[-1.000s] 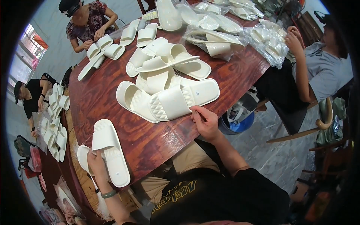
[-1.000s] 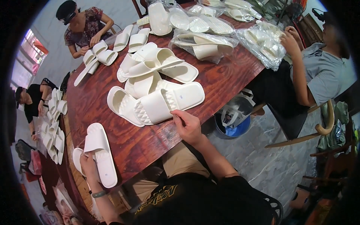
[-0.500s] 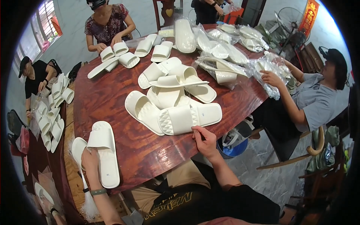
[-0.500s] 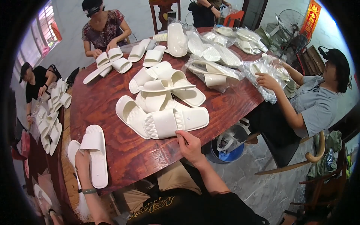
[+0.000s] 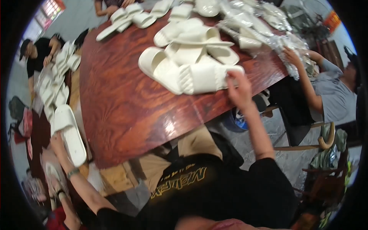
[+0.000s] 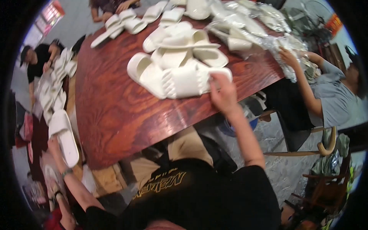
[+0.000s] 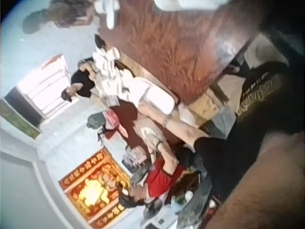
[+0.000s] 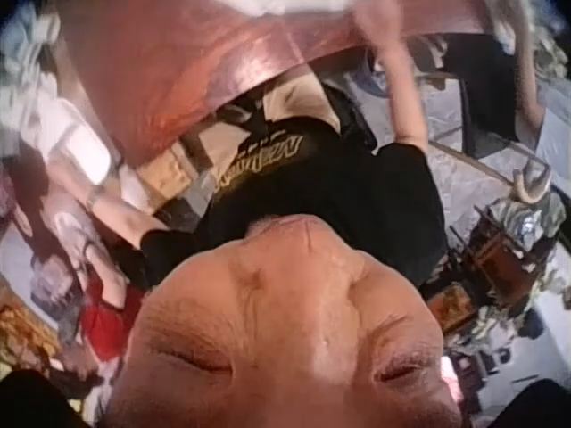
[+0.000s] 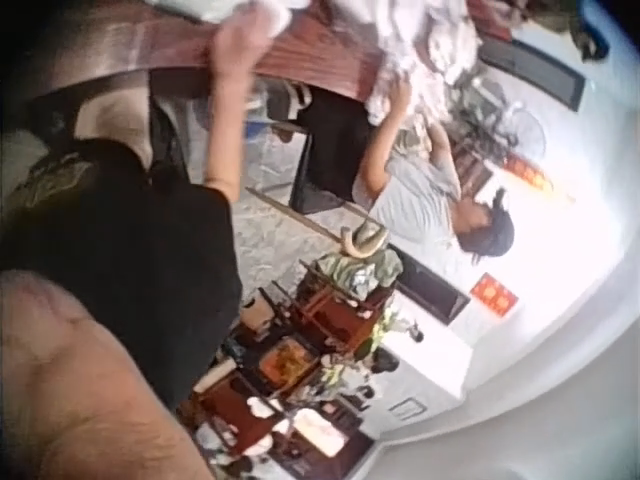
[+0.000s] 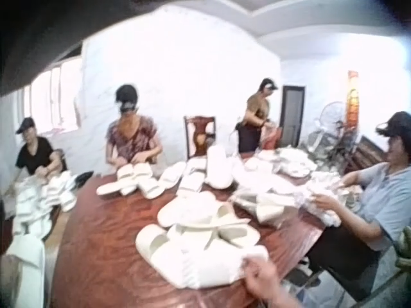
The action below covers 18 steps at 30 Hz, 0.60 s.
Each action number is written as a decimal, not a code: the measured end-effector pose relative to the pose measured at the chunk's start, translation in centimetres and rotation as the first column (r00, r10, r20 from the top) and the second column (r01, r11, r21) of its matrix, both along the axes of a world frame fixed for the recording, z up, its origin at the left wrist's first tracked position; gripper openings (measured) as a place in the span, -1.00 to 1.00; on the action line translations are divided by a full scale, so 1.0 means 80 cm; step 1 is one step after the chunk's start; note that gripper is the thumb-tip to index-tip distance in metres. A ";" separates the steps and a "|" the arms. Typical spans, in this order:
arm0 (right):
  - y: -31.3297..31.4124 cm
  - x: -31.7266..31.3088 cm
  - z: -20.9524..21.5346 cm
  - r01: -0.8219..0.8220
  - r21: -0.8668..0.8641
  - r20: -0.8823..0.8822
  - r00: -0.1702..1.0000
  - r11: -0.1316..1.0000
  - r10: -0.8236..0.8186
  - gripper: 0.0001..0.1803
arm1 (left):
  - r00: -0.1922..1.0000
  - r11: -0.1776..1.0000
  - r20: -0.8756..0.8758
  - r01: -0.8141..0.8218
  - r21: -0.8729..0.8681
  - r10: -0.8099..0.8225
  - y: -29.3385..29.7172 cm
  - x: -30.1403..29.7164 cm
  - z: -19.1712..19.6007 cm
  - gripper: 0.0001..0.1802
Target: Manually assembling and threading straps onto white hotel-style slippers at a work table.
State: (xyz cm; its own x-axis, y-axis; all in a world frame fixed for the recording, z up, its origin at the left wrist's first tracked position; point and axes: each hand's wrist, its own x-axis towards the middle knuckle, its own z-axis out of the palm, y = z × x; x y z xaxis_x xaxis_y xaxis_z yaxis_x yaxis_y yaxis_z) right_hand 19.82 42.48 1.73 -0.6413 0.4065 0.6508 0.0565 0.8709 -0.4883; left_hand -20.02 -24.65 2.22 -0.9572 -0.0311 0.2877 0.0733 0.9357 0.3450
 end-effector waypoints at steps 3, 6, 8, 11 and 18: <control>0.033 -0.038 0.026 -0.137 0.181 0.146 0.983 0.974 0.111 -0.43 | 0.994 0.989 0.101 -0.021 -0.147 0.037 -0.032 0.004 -0.018 -0.52; 0.065 -0.073 0.061 -0.298 0.408 0.369 0.918 0.863 0.143 -0.04 | 0.995 0.925 0.096 0.045 -0.377 -0.009 -0.009 0.035 -0.035 -0.58; 0.072 -0.100 0.073 -0.356 0.494 0.507 0.859 0.793 0.070 0.03 | 0.998 0.981 -0.008 -0.062 -0.184 0.062 0.027 0.075 -0.034 -0.61; 0.069 -0.135 0.073 -0.536 0.365 0.596 0.763 0.762 0.251 -0.30 | 0.974 0.983 -0.180 0.158 0.092 -0.140 0.097 0.149 -0.004 -0.65; 0.044 -0.151 0.077 -0.438 0.142 0.364 0.857 0.888 0.364 -0.64 | 0.774 0.703 0.185 0.412 0.579 -0.606 0.278 0.294 0.062 -0.73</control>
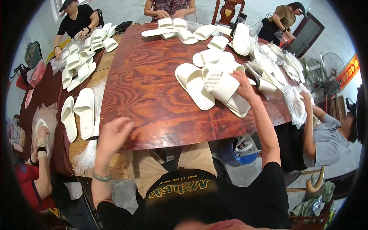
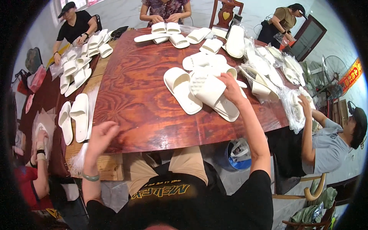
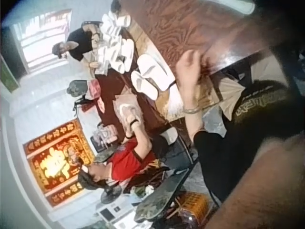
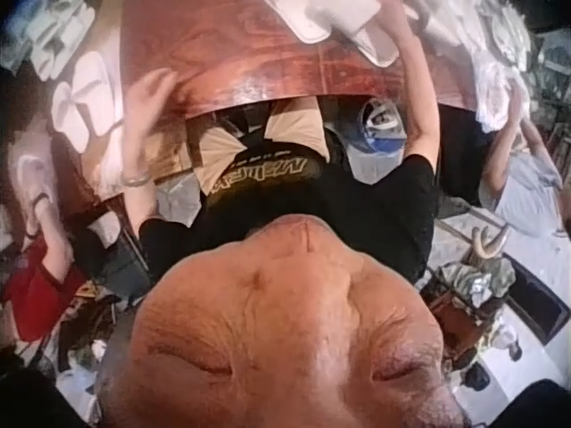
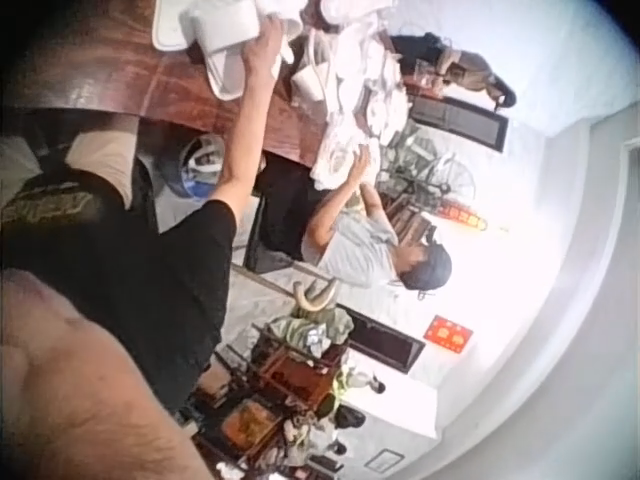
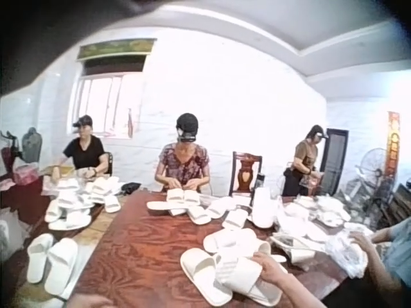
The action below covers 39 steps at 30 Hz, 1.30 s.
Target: Manually assembling and threading straps onto white hotel-style slippers at a work table.
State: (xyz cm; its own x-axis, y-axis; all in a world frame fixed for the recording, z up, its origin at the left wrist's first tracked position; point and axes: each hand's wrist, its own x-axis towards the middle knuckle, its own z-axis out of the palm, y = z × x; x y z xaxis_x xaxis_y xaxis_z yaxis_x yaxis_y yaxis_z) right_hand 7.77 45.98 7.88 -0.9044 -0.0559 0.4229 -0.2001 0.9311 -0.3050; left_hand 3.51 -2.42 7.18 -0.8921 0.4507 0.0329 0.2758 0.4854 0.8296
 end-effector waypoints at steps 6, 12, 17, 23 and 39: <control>-0.119 0.045 0.022 0.109 -0.107 -0.148 0.981 0.988 -0.124 -0.71 | 0.926 0.927 -0.067 0.365 -0.087 -0.371 0.120 0.048 -0.019 -0.42; -0.265 0.001 -0.045 -0.046 -0.312 -0.216 0.976 0.949 -0.024 -0.54 | 1.000 0.983 -0.017 0.001 0.184 0.002 0.146 0.021 -0.070 -0.60; -0.283 -0.016 -0.086 -0.140 -0.233 0.075 0.984 0.962 0.161 -0.41 | 0.961 0.939 -0.273 -0.139 -0.315 0.051 0.071 -0.050 -0.086 -0.50; -0.218 -0.005 -0.090 -0.125 -0.121 -0.216 0.972 0.985 0.097 -0.60 | 0.978 0.898 -0.158 -0.191 -0.396 0.139 0.048 -0.061 -0.084 -0.51; -0.275 0.065 -0.043 -0.312 -0.674 -0.264 0.948 0.669 0.177 -0.73 | 0.991 0.867 0.079 -0.130 0.482 0.105 0.126 0.054 -0.038 -0.09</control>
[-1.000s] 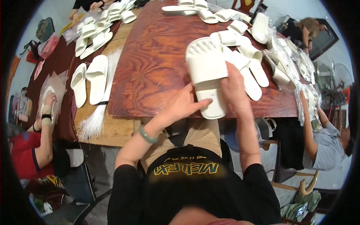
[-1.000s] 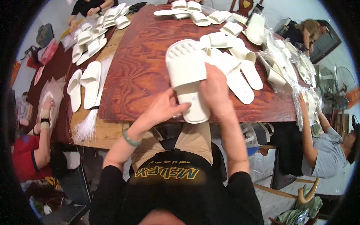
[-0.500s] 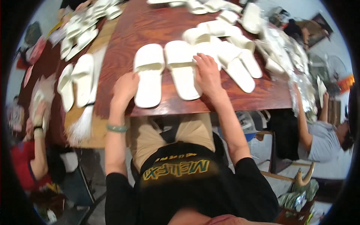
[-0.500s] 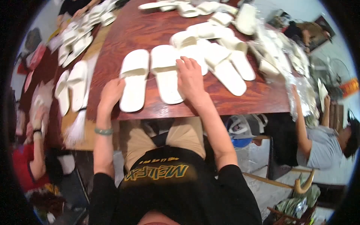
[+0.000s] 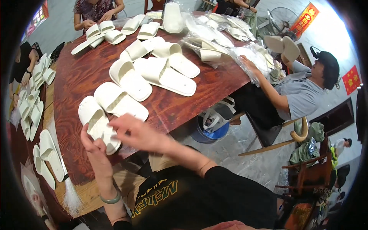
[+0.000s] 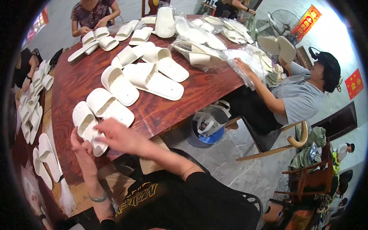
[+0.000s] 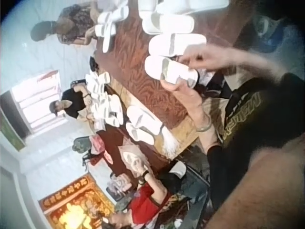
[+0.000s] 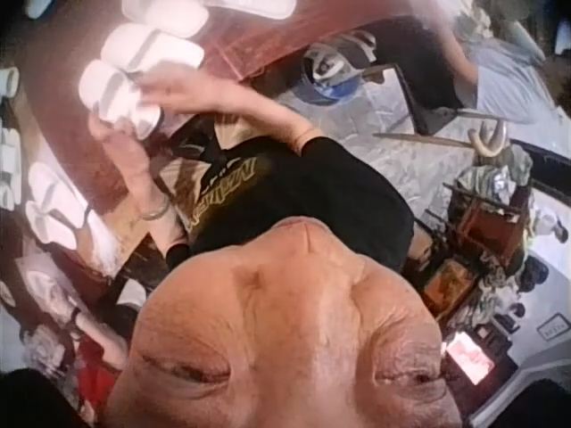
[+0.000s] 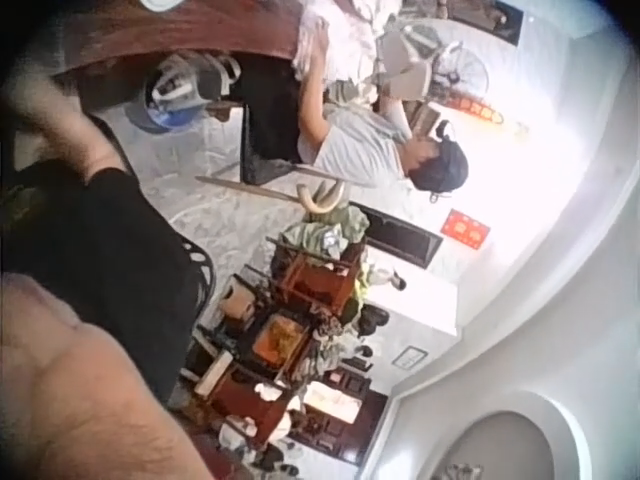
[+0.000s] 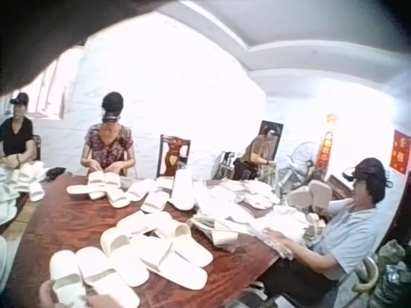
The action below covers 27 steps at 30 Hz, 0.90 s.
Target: Manually assembling and threading straps onto white hotel-style slippers at a work table.
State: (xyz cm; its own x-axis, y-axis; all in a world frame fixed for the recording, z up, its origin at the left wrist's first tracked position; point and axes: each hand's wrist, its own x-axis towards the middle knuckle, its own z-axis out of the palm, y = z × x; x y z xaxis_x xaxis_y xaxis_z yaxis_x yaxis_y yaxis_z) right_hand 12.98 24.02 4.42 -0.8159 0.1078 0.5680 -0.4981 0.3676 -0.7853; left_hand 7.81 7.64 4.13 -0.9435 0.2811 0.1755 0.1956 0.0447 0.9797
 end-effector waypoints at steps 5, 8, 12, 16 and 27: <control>-0.028 0.005 -0.003 -0.038 -0.119 0.082 0.996 0.992 0.048 -0.78 | 0.986 0.992 -0.110 0.124 0.005 -0.123 0.037 0.030 0.012 0.02; -0.024 0.006 -0.001 0.011 -0.140 0.054 0.999 0.990 -0.004 -0.80 | 0.978 0.982 -0.083 0.190 0.007 -0.189 0.037 0.027 0.014 -0.01; -0.021 0.013 -0.002 0.101 0.048 -0.065 0.993 0.994 -0.098 -0.73 | 0.969 0.971 -0.101 0.231 0.055 -0.224 0.036 0.024 0.010 -0.04; -0.019 0.016 -0.008 0.176 0.322 -0.030 0.984 0.930 -0.176 -0.68 | 0.946 0.948 -0.284 0.066 -0.310 -0.159 0.037 0.026 0.006 0.04; -0.037 0.004 -0.010 0.012 -0.164 0.254 0.967 0.986 0.030 -0.79 | 0.948 0.964 -0.312 -0.028 -0.266 -0.058 0.035 0.023 -0.001 0.28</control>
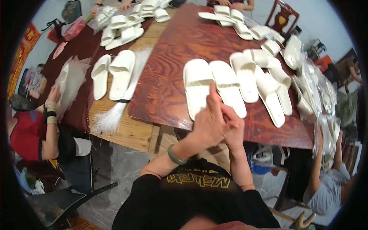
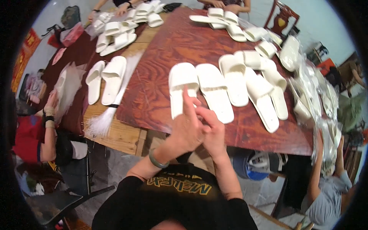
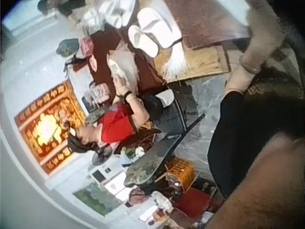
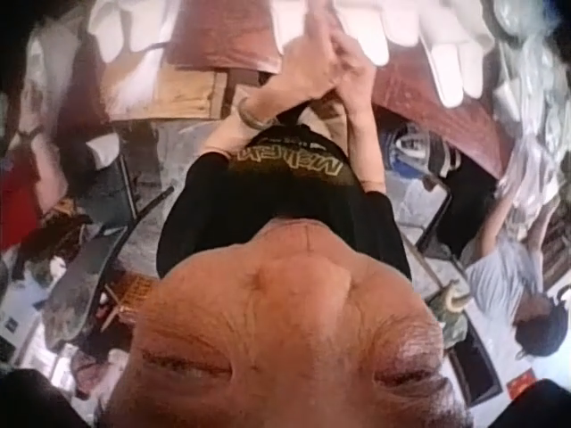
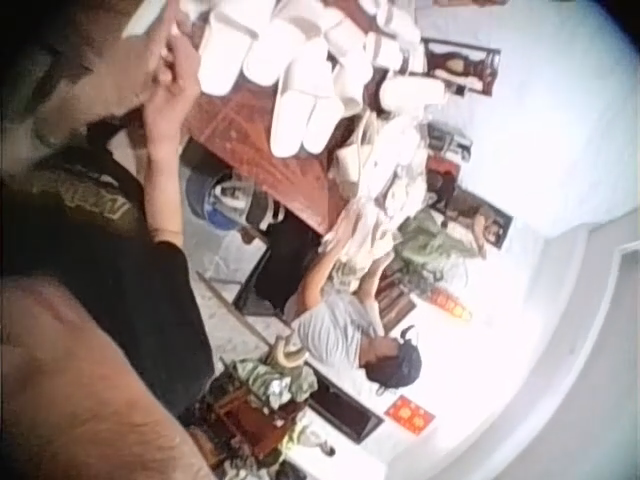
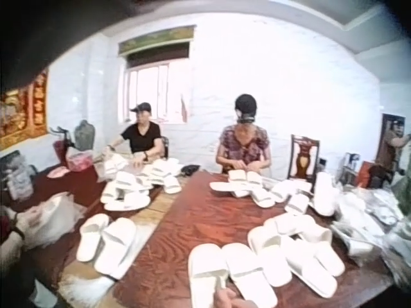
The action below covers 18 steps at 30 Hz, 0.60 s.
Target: Manually assembling and threading straps onto white hotel-style slippers at a work table.
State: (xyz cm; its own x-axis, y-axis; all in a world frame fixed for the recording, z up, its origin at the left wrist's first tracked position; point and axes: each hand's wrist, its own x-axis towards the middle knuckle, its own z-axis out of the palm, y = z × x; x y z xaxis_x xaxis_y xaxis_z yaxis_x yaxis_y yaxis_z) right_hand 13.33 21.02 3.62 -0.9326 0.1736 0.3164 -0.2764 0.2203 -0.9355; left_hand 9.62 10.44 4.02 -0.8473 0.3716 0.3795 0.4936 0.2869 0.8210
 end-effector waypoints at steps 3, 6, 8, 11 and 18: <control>0.003 -0.003 0.002 -0.047 -0.085 -0.053 0.998 0.995 0.042 -0.81 | 0.985 0.998 -0.164 -0.057 0.025 0.060 0.001 -0.001 0.006 0.21; 0.014 -0.012 0.017 0.126 0.027 -0.080 0.989 0.992 -0.124 -0.87 | 0.996 0.992 -0.083 -0.014 0.122 0.024 -0.009 0.001 0.008 -0.40; 0.030 -0.030 0.032 0.242 0.101 -0.107 0.967 0.965 -0.231 -0.89 | 1.000 1.000 0.019 0.000 0.024 0.000 -0.028 0.007 0.004 -0.55; 0.046 -0.058 0.037 0.282 0.167 0.005 0.958 0.945 -0.287 -0.89 | 0.987 0.992 0.149 0.080 -0.096 -0.065 -0.065 0.025 -0.009 -0.82; 0.013 -0.111 -0.017 -0.102 0.405 0.094 0.993 0.909 0.069 -0.82 | 0.977 0.946 0.038 -0.192 -0.263 0.209 -0.080 0.018 -0.022 -0.81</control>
